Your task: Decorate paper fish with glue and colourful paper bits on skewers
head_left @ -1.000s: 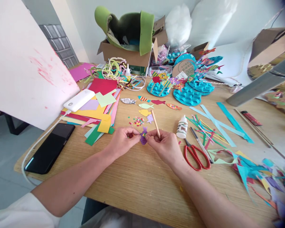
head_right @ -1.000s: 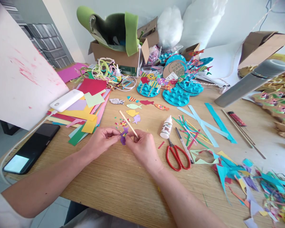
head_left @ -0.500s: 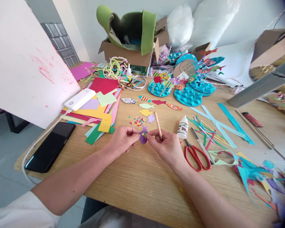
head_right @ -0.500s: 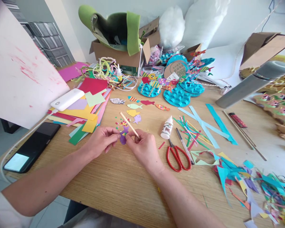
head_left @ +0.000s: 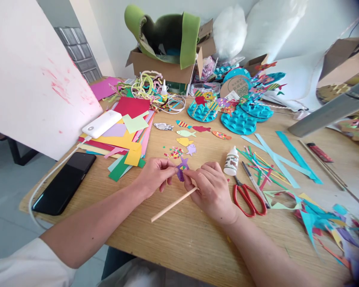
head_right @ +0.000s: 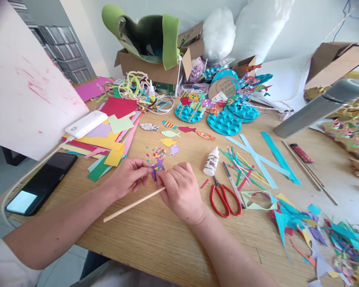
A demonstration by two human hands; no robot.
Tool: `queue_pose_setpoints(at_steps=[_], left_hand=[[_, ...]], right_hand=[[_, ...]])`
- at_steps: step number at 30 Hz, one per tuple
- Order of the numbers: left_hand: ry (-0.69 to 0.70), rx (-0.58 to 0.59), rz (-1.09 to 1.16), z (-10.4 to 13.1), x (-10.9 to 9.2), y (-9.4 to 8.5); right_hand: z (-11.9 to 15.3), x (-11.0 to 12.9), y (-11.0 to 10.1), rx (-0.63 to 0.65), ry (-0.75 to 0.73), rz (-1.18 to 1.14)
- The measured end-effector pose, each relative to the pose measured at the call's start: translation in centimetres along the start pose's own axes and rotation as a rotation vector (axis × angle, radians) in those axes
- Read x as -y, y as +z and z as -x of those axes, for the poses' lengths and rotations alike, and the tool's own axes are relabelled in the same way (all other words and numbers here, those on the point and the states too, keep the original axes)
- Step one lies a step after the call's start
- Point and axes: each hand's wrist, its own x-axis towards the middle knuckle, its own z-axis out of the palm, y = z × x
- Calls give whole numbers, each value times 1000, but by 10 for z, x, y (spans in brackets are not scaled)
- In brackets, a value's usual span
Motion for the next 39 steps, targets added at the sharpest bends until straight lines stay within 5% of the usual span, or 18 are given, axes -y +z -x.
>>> queue_pose_setpoints(at_steps=[39], left_hand=[[2, -7, 26, 0, -1, 0]], right_hand=[[2, -2, 2, -1, -55, 57]])
